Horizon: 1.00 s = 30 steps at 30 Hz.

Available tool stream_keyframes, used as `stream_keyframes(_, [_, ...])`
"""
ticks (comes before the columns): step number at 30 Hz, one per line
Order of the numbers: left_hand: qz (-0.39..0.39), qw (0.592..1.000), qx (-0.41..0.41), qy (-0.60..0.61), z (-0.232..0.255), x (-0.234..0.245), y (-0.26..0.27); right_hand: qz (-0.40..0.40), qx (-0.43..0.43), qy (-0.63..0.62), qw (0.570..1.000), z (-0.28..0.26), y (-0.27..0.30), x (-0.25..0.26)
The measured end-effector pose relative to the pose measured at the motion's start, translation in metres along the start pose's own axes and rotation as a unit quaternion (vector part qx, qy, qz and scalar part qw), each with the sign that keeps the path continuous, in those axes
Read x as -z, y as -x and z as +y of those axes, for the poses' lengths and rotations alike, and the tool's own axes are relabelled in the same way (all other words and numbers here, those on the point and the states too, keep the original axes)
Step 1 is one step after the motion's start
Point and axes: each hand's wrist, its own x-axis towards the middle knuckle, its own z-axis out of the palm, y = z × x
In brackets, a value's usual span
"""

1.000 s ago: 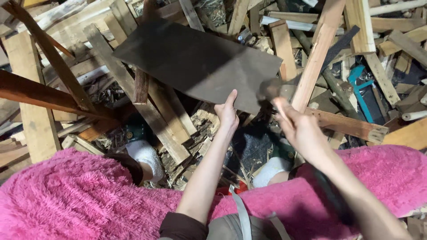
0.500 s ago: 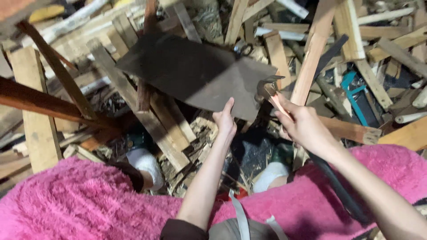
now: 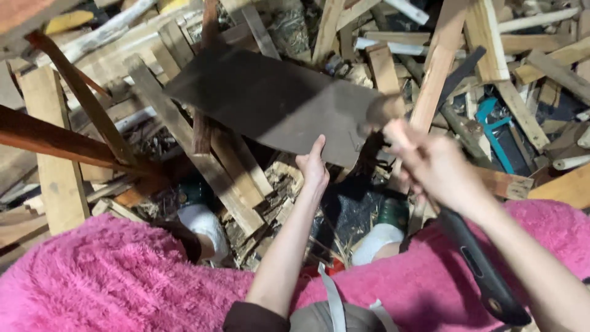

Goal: Hammering a nail into a wooden board while sitting on the floor in a workshop

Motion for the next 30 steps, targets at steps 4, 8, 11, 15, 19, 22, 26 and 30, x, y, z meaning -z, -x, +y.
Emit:
stream_keyframes(4, [0.005, 1.000, 0.001, -0.010, -0.003, -0.003, -0.003, 0.155, 0.221, 0.005, 0.963, -0.010, 0.019, 0.011])
stream_keyframes(8, [0.056, 0.998, 0.002, -0.001, -0.014, -0.003, -0.016, 0.136, 0.166, -0.022, 0.976, 0.043, -0.003, -0.031])
stream_keyframes(11, [0.107, 0.994, 0.007, 0.009, -0.018, -0.002, -0.020, 0.044, 0.037, -0.052, 0.997, 0.048, -0.010, -0.035])
stream_keyframes(15, [0.108, 0.994, 0.006, 0.013, -0.019, -0.004, -0.021, 0.104, 0.113, 0.028, 0.988, -0.005, 0.019, 0.011])
stream_keyframes(19, [0.114, 0.993, 0.001, 0.017, -0.018, -0.009, -0.019, 0.237, 0.230, -0.098, 0.939, 0.003, 0.025, 0.007])
stream_keyframes(22, [0.112, 0.994, -0.005, 0.004, -0.019, -0.002, -0.018, 0.161, 0.072, -0.005, 0.984, 0.024, 0.006, -0.014])
stream_keyframes(26, [0.104, 0.994, -0.005, 0.018, -0.012, -0.014, -0.019, 0.055, 0.029, 0.033, 0.998, -0.004, 0.010, 0.011])
stream_keyframes(30, [0.108, 0.994, -0.006, -0.003, -0.010, -0.010, -0.010, 0.207, 0.192, 0.044, 0.958, -0.027, 0.027, 0.042])
